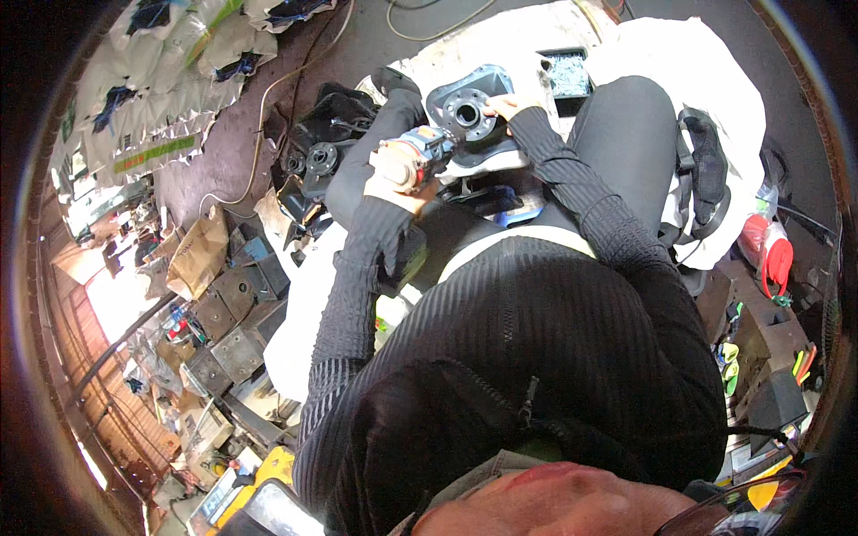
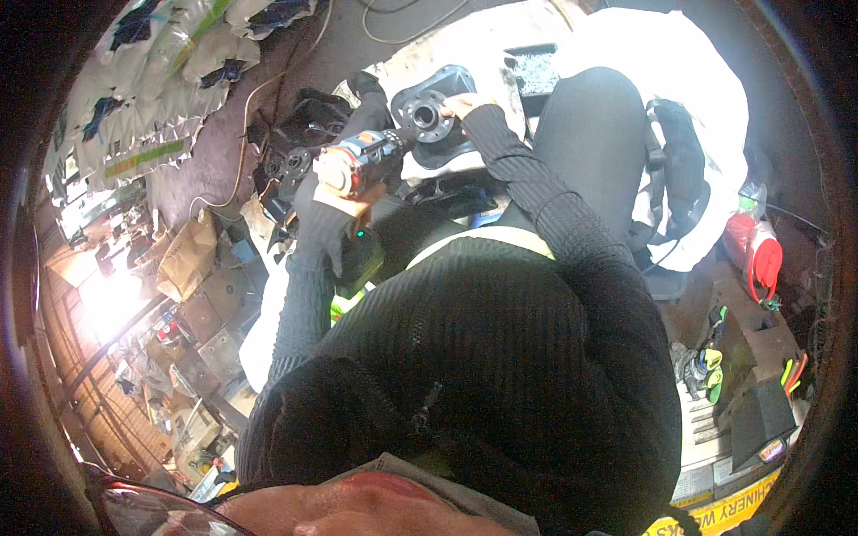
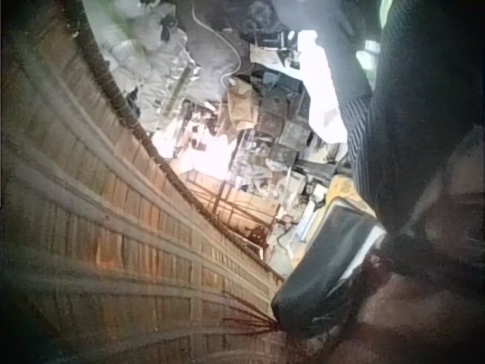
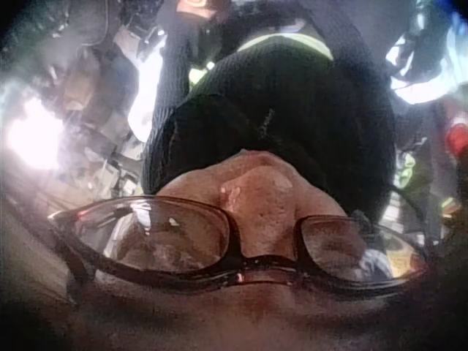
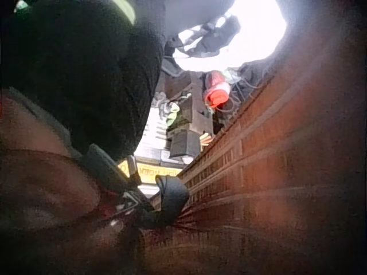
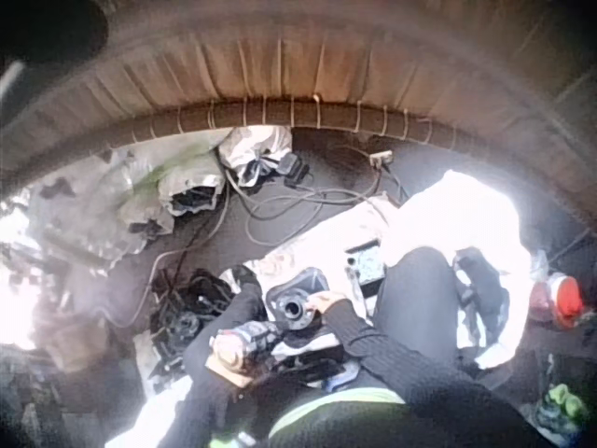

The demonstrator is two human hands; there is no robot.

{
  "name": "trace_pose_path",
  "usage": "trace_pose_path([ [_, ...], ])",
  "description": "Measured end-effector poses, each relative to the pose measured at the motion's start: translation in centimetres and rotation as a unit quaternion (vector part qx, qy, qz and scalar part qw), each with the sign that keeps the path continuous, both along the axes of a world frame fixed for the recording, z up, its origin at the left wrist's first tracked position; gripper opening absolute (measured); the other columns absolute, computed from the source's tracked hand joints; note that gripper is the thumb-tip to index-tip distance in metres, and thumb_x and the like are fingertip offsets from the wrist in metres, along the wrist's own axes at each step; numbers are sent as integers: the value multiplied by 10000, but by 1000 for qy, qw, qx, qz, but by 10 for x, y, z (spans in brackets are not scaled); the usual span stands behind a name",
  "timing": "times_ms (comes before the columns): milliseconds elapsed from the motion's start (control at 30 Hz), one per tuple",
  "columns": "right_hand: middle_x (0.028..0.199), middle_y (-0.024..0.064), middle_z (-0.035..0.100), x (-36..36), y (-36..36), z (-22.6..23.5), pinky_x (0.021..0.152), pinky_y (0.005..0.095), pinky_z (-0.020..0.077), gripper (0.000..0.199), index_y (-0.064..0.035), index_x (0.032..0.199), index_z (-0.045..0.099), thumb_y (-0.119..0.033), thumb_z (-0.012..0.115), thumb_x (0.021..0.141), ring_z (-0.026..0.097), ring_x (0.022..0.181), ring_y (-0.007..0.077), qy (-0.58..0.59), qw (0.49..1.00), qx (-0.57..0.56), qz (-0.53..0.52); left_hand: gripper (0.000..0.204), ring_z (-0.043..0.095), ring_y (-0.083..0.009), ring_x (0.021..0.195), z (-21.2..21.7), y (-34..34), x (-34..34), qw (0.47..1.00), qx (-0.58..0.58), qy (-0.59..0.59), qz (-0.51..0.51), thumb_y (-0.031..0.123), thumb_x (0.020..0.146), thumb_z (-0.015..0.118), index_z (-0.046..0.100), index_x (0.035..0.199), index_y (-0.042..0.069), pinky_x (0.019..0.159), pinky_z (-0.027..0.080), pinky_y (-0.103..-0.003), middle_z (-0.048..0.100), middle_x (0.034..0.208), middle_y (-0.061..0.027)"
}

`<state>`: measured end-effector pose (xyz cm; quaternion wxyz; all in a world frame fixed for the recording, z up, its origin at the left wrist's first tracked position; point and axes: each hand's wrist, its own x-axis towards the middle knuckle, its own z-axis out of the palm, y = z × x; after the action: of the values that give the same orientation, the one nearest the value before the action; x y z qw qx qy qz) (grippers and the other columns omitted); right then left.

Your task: The person removes their glasses and then sits on the floor to work on a mechanical part. They use a cordless drill to fasten screws into the part, repeatedly picking up screws and operating the drill.

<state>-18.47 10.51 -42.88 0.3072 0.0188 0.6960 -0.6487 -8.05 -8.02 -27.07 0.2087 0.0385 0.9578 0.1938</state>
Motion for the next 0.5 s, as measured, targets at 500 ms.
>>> trace_pose_path([
  [500,784,-18,421,43,13,62,364,150,260,228,-5,1043,523,-129,489,855,288,443,16,-341,847,-406,-30,551,437,-244,1132,28,18,49,996,-12,76,53,374,688,621,465,1185,196,987,312,-391,473,1201,-59],
])
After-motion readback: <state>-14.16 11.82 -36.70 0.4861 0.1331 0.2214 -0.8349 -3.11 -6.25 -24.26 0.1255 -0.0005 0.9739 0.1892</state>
